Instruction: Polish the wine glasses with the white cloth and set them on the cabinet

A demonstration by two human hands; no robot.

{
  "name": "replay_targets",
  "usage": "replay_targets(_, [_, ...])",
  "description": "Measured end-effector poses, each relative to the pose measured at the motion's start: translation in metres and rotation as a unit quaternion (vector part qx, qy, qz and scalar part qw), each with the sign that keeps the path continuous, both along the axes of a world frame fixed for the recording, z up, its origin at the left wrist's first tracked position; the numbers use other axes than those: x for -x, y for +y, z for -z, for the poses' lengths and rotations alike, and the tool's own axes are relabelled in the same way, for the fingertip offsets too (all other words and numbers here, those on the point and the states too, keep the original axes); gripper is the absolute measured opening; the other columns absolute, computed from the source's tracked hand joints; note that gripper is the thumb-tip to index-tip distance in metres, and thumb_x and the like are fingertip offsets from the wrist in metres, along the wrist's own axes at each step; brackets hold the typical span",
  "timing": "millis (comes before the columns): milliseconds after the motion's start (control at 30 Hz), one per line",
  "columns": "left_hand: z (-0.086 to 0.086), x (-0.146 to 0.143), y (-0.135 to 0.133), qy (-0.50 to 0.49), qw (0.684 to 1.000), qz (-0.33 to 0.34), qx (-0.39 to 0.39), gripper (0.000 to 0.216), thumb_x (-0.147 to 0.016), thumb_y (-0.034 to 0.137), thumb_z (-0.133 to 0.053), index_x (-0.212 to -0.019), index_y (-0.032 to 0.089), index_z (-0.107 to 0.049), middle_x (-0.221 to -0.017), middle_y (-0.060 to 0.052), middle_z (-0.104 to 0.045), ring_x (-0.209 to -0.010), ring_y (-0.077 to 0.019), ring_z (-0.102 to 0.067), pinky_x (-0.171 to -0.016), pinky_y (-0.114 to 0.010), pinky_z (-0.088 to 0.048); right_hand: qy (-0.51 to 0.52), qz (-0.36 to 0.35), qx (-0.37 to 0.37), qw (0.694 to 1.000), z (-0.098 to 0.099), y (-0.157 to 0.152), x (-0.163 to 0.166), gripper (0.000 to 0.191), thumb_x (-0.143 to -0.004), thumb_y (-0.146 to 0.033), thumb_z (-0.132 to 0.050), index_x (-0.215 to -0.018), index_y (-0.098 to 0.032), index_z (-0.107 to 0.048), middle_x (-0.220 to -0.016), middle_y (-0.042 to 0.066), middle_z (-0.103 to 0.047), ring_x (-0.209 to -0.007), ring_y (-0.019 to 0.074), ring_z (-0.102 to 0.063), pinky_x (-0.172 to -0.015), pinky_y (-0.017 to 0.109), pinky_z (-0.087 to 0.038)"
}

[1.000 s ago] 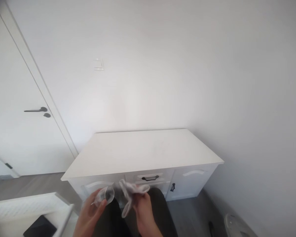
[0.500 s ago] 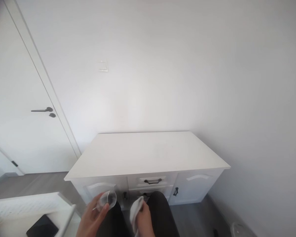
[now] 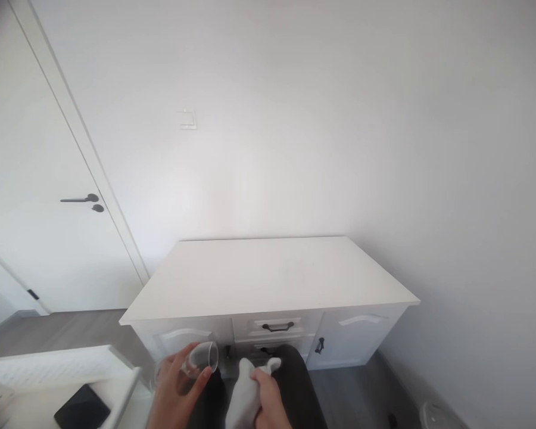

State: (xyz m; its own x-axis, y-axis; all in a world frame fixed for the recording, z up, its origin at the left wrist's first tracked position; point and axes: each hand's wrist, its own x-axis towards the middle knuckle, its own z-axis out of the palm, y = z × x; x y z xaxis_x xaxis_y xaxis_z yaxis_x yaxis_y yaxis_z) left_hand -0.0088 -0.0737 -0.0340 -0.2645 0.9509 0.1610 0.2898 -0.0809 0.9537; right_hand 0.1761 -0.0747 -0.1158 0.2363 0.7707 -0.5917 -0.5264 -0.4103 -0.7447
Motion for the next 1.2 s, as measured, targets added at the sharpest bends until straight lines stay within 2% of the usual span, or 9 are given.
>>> replay_targets(200, [0.013,-0.003,0.001,0.048,0.999,0.003,-0.005,0.061,-0.077,0.061,-0.079,-0.122,0.02,-0.075,-0.103,-0.007,-0.059,-0.082,-0.0256,-0.064,-0.08,-0.046,-0.06,-0.064,0.022,-0.128,0.99,-0.032,-0.015,0.018,0.062,-0.06,-0.049,-0.093,-0.11,-0.019,-0.072,-0.119,0.015,-0.076,-0.124,0.041,-0.062,-0.102,0.043,-0.052])
replay_targets(333, [0.016,-0.002,0.004,0.039,0.999,-0.023,0.005,0.063,-0.076,0.063,-0.078,-0.122,0.019,-0.075,-0.104,-0.008,-0.059,-0.085,-0.0279,-0.066,-0.079,-0.045,-0.06,-0.14,-0.057,-0.202,0.968,-0.036,-0.035,0.029,0.062,-0.072,-0.057,-0.088,-0.121,-0.021,-0.076,-0.123,0.015,-0.075,-0.129,0.0416,-0.059,-0.11,0.044,-0.046])
replay_targets(533, [0.006,-0.004,-0.001,0.071,0.995,0.063,-0.017,0.049,-0.076,0.054,-0.081,-0.115,0.023,-0.08,-0.093,-0.005,-0.059,-0.074,-0.0259,-0.064,-0.07,-0.042,-0.061,-0.19,-0.162,-0.276,0.928,-0.05,-0.039,0.021,0.079,-0.086,-0.06,-0.074,-0.151,-0.018,-0.058,-0.148,0.016,-0.062,-0.144,0.0381,-0.049,-0.121,0.043,-0.033])
replay_targets(667, [0.004,-0.009,-0.009,0.066,0.992,0.105,-0.029,0.04,-0.071,0.048,-0.08,-0.105,0.025,-0.083,-0.096,-0.009,-0.062,-0.085,-0.0305,-0.066,-0.074,-0.041,-0.06,-0.183,-0.315,-0.32,0.875,-0.058,-0.032,0.003,0.099,-0.087,-0.048,-0.072,-0.168,-0.014,-0.025,-0.117,0.015,-0.078,-0.104,0.0362,-0.073,-0.1,0.046,-0.05])
replay_targets(733, [0.006,-0.009,-0.01,0.09,0.987,0.128,-0.032,0.04,-0.07,0.046,-0.079,-0.103,0.024,-0.083,-0.097,-0.01,-0.064,-0.092,-0.0323,-0.066,-0.082,-0.043,-0.059,-0.205,-0.343,-0.293,0.869,-0.059,-0.03,-0.001,0.098,-0.082,-0.037,-0.075,-0.167,-0.016,-0.03,-0.106,0.014,-0.08,-0.089,0.0355,-0.075,-0.091,0.046,-0.053])
replay_targets(900, [0.018,-0.008,-0.001,0.098,0.984,0.145,0.037,0.04,-0.078,0.056,-0.07,-0.098,0.024,-0.083,-0.101,-0.013,-0.074,-0.113,-0.04,-0.067,-0.101,-0.052,-0.054,-0.181,-0.264,-0.335,0.886,-0.06,-0.03,0.004,0.059,-0.074,-0.037,-0.081,-0.13,-0.02,-0.076,-0.128,0.018,-0.074,-0.126,0.0405,-0.062,-0.112,0.05,-0.043])
replay_targets(1000, [0.018,-0.01,-0.001,0.067,0.984,0.158,0.05,0.047,-0.083,0.064,-0.065,-0.104,0.027,-0.084,-0.113,-0.015,-0.079,-0.116,-0.042,-0.069,-0.102,-0.054,-0.054,-0.222,-0.216,-0.34,0.888,-0.059,-0.031,0.005,0.05,-0.085,-0.044,-0.074,-0.131,-0.025,-0.077,-0.139,0.015,-0.07,-0.13,0.0388,-0.06,-0.115,0.046,-0.041])
replay_targets(1133, [0.006,-0.006,-0.006,0.092,0.983,0.154,-0.026,0.048,-0.091,0.06,-0.064,-0.127,0.031,-0.077,-0.128,-0.013,-0.076,-0.054,-0.022,-0.07,-0.057,-0.038,-0.061,-0.252,-0.116,-0.264,0.924,-0.058,-0.025,-0.007,0.059,-0.09,-0.057,-0.07,-0.14,-0.027,-0.069,-0.146,0.011,-0.066,-0.133,0.0397,-0.057,-0.115,0.046,-0.041])
replay_targets(1200, [0.004,0.002,-0.004,0.184,0.969,0.132,-0.099,0.033,-0.093,0.051,-0.068,-0.119,0.033,-0.08,-0.126,-0.01,-0.078,-0.069,-0.0246,-0.077,-0.067,-0.036,-0.063,-0.258,-0.083,-0.239,0.932,-0.057,-0.019,-0.012,0.061,-0.087,-0.061,-0.072,-0.136,-0.024,-0.071,-0.143,0.012,-0.067,-0.132,0.0399,-0.056,-0.113,0.046,-0.042])
